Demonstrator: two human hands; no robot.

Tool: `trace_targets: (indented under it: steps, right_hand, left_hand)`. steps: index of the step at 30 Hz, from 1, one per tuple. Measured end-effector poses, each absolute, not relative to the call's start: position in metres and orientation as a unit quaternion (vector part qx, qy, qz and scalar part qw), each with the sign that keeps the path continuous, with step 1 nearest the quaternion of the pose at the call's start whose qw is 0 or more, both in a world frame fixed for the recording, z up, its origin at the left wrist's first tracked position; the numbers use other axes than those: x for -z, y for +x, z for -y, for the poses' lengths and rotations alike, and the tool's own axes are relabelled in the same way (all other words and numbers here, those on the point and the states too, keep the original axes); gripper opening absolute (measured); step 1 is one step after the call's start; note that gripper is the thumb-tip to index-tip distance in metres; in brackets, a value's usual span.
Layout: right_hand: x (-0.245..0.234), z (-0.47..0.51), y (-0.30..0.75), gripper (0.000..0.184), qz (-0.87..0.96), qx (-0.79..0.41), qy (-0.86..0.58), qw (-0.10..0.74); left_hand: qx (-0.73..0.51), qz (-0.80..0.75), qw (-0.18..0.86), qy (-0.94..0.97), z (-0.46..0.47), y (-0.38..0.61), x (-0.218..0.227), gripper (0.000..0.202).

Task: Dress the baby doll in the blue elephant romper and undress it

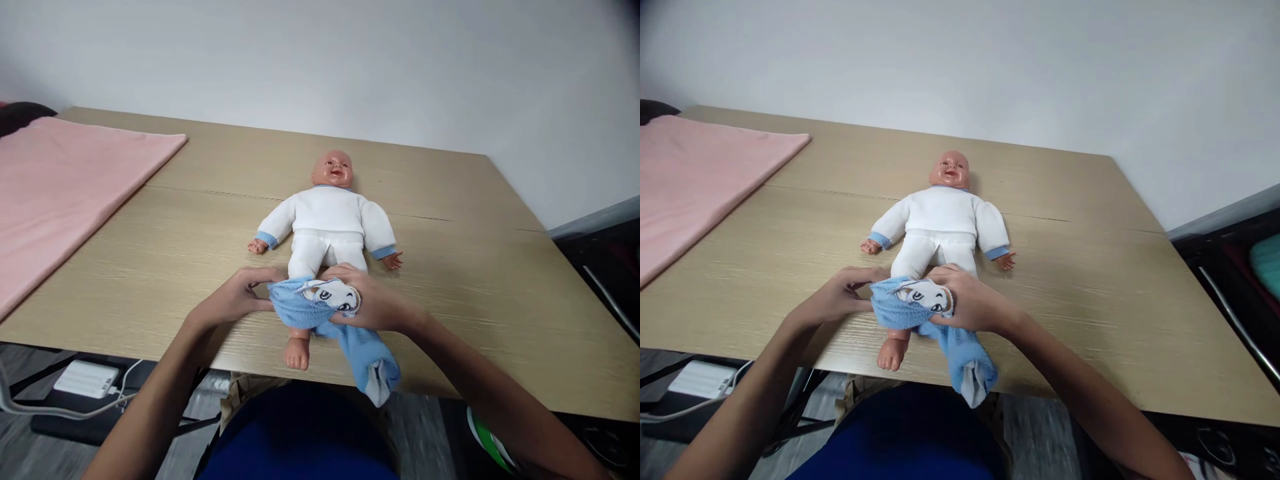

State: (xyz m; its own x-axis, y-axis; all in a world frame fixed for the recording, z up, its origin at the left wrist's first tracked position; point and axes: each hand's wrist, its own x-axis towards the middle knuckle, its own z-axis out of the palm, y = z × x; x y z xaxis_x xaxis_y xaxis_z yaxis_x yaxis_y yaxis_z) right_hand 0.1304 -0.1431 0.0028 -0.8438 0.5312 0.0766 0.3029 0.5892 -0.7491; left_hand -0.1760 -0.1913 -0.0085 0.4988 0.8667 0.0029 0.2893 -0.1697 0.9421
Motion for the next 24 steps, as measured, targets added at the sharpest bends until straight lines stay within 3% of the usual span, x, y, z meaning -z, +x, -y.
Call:
trace_targets:
  steps: [6, 11, 14, 20, 24]
  right_hand:
    - [-0.003, 0.137, 0.137, 0.057, 0.826, -0.481, -0.232, 0.18]
    - [-0.027, 0.144, 0.164, 0.035, 0.841, -0.427, -0.302, 0.138]
    - [-0.025, 0.145, 0.184, 0.035, 0.804, -0.489, -0.301, 0.155]
    - [0.001, 0.153, 0.186, 0.032, 0.634, -0.701, -0.188, 0.267]
    - [0.005, 0.158, 0.174, 0.022, 0.617, -0.713, -0.174, 0.283]
  left_hand:
    - [-0.312, -0.373, 0.596, 0.639, 0.184, -0.181, 0.019, 0.051]
    - [-0.352, -0.397, 0.599, 0.599, 0.19, -0.19, 0.036, 0.061]
    - [-0.343, -0.403, 0.582, 0.617, 0.191, -0.191, 0.038, 0.055]
    - [-0.308, -0.445, 0.527, 0.655, 0.192, -0.185, 0.031, 0.037]
    - [-0.352, -0.439, 0.434, 0.704, 0.192, -0.178, 0.015, 0.026]
